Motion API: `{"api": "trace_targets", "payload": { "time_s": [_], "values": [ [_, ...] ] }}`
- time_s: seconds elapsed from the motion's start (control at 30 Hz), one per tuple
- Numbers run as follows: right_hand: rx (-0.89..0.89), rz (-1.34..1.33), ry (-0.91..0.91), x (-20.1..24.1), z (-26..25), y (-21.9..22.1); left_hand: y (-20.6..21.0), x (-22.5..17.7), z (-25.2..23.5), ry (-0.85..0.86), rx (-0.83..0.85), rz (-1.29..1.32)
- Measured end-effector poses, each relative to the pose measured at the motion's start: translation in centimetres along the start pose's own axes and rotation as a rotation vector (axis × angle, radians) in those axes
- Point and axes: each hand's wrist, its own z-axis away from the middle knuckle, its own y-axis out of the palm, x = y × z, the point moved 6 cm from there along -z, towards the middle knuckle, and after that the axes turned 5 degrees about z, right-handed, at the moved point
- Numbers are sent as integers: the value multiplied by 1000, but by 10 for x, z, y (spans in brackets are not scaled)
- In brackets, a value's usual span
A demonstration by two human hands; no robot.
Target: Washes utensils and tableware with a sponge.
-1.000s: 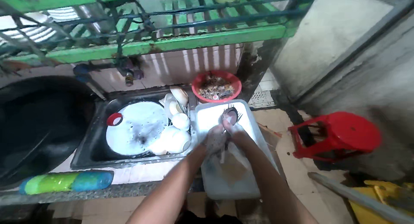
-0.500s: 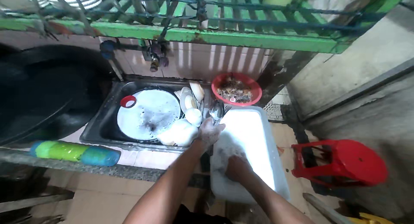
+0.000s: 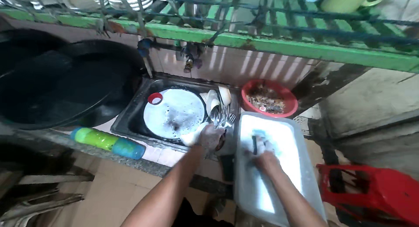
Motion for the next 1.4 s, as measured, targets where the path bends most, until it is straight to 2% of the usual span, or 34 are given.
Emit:
{"api": "trace_targets", "payload": {
  "time_s": [0.1, 0.17, 0.23, 0.3, 0.37, 0.43, 0.53, 0.6, 0.73, 0.83, 0.93, 1.0, 1.03, 1.13, 1.2, 1.3, 1.37, 1.4],
  "values": [
    [69, 119, 116, 21, -11, 3, -16, -1, -11, -43, 19, -84],
    [123, 108, 132, 22, -27, 4, -27, -2, -18, -69, 54, -74],
    [132, -90, 154, 13, -36, 1, -43, 1, -26, -62, 38, -51],
    [-28, -462, 237, 17, -32, -22, -63, 5, -37, -21, 17, -14],
    [-196, -726, 261, 55, -22, -53, -78, 12, -48, -27, 17, 66],
    [-249, -884, 206, 110, -22, -66, -85, 20, -63, -63, 13, 191],
    [-107, -1160, 126, 188, -51, -34, -91, 16, -82, -124, 1, 311],
    [9, -1260, 148, 231, -66, 1, -101, 18, -95, -115, -29, 189],
    [-106, -1048, 255, 265, -89, 29, -140, 34, -100, -123, -15, -19],
    [-196, -1022, 337, 291, -104, 45, -171, 45, -97, -161, -31, -78],
    [-101, -936, 270, 325, -101, 71, -200, 45, -99, -184, -32, -106],
    [21, -986, 226, 340, -94, 75, -216, 51, -95, -196, 3, -43],
    [28, -1046, 228, 339, -97, 73, -222, 54, -92, -194, 33, -20],
    [-118, -1245, 305, 332, -106, 67, -229, 60, -85, -173, 81, -79],
    [-145, -1199, 283, 343, -101, 71, -234, 59, -87, -207, 93, -107],
    [30, -1005, 189, 362, -86, 84, -236, 65, -85, -319, 129, 111],
    [121, -1027, 199, 363, -87, 83, -235, 64, -82, -313, 107, 118],
    [98, -1100, 220, 362, -89, 78, -235, 64, -81, -285, 98, 74]
  ]
}}
